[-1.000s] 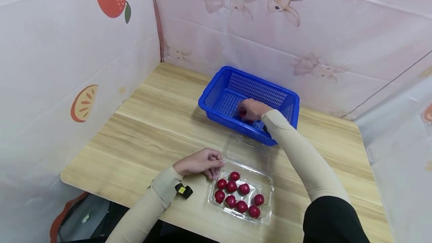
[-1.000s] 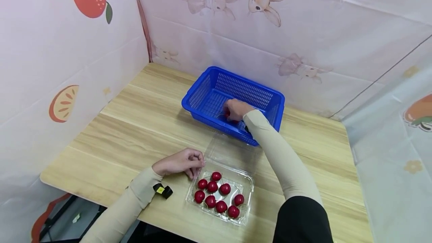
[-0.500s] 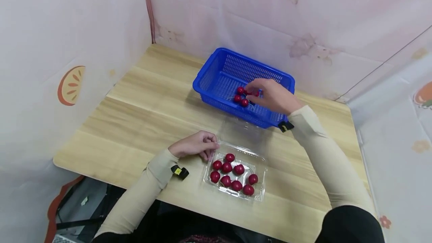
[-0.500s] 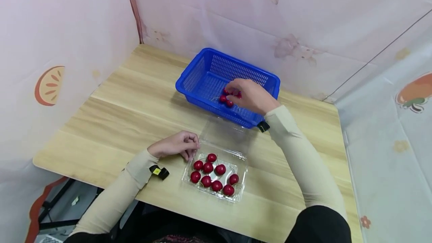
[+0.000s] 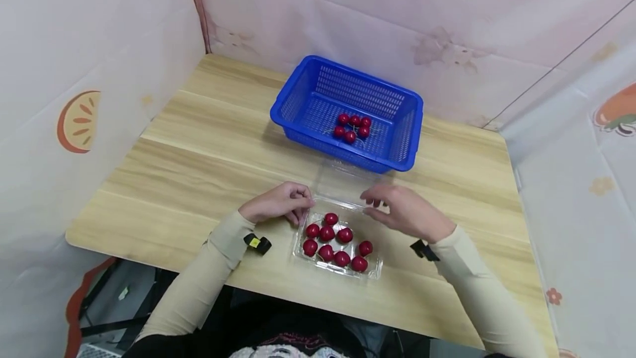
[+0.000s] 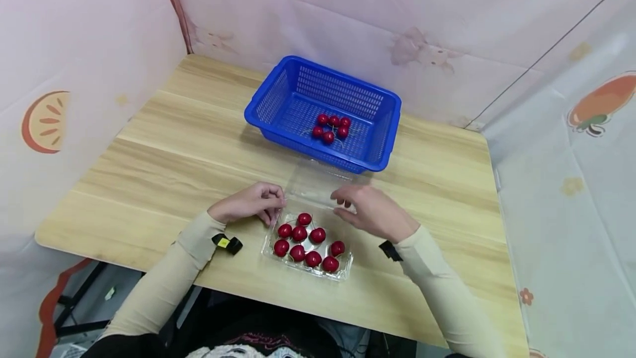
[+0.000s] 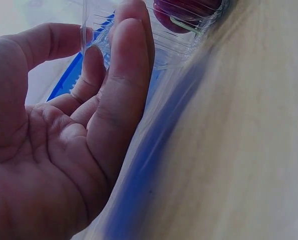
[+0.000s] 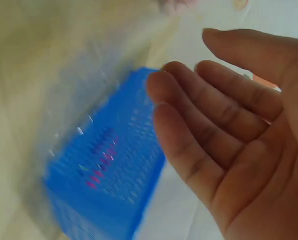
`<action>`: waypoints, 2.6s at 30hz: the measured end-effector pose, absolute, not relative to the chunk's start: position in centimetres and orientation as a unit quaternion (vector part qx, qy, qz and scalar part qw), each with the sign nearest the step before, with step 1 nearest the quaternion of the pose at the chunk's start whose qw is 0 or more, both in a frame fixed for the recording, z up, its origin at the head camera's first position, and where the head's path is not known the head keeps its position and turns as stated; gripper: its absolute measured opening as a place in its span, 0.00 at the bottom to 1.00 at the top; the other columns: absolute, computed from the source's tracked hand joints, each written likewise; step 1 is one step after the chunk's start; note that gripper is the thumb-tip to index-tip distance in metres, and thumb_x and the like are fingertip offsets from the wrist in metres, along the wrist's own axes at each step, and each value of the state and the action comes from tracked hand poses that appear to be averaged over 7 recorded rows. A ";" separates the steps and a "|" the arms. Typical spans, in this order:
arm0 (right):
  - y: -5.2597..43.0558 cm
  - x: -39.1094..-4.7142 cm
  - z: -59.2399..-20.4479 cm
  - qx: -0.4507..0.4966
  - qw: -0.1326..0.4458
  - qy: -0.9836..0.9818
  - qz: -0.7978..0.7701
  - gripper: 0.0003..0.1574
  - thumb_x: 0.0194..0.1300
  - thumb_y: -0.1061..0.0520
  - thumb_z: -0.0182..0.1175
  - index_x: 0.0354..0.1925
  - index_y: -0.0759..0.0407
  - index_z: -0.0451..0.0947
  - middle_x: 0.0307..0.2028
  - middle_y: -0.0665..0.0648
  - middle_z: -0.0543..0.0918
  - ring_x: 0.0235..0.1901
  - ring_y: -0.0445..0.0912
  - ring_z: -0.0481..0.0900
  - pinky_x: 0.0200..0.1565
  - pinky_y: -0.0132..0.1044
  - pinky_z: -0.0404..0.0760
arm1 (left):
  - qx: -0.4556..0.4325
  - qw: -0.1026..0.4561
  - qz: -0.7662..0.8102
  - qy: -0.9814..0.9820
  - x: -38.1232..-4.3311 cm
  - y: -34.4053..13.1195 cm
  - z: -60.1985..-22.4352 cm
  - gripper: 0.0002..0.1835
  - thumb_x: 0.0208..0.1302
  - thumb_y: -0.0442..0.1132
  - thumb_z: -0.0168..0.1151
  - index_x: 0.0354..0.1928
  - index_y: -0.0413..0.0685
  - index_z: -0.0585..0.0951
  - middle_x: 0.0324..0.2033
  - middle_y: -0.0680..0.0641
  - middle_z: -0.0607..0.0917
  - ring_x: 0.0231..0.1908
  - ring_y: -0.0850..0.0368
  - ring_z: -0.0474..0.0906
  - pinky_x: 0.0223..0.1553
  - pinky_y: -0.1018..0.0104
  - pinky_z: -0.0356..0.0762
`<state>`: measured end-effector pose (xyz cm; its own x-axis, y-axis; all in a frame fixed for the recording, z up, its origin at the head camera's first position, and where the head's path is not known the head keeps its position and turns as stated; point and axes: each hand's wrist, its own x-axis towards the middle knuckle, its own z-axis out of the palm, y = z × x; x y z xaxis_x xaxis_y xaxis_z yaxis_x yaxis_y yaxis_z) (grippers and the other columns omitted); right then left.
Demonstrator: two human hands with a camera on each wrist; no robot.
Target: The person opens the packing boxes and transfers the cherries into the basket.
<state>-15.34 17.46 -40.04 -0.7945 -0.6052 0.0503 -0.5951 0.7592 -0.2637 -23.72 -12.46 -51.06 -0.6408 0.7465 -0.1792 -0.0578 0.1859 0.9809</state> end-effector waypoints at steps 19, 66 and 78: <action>15.4 -12.6 -46.2 -0.302 0.042 0.942 -0.140 0.15 0.65 0.51 0.72 0.45 0.58 0.85 0.34 0.49 0.86 0.31 0.38 0.80 0.37 0.31 0.84 | 0.253 0.341 0.579 0.696 -23.9 -12.2 -51.2 0.15 0.77 0.40 0.58 0.48 0.30 0.76 0.29 0.47 0.84 0.26 0.57 0.83 0.29 0.67 0.88; 16.7 -11.9 -46.0 -0.275 -0.017 0.908 -0.316 0.21 0.67 0.59 0.70 0.57 0.60 0.83 0.49 0.50 0.89 0.46 0.42 0.88 0.52 0.39 0.90 | 0.286 0.324 0.573 0.696 -23.0 -13.2 -51.7 0.16 0.79 0.41 0.55 0.47 0.30 0.77 0.25 0.51 0.83 0.23 0.59 0.80 0.25 0.71 0.83; 20.1 -12.1 -42.6 -0.236 -0.085 0.912 -0.324 0.21 0.67 0.61 0.70 0.57 0.58 0.83 0.50 0.53 0.90 0.45 0.44 0.89 0.50 0.41 0.91 | 0.294 0.317 0.572 0.697 -23.0 -13.4 -51.8 0.16 0.79 0.42 0.55 0.46 0.31 0.78 0.25 0.51 0.82 0.23 0.58 0.80 0.25 0.71 0.83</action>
<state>-12.14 20.07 -42.56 -0.8745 -0.3751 0.3075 -0.4850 0.6796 -0.5504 -23.04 -13.37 -51.77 -0.6262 0.7724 -0.1056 0.0461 0.1720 0.9840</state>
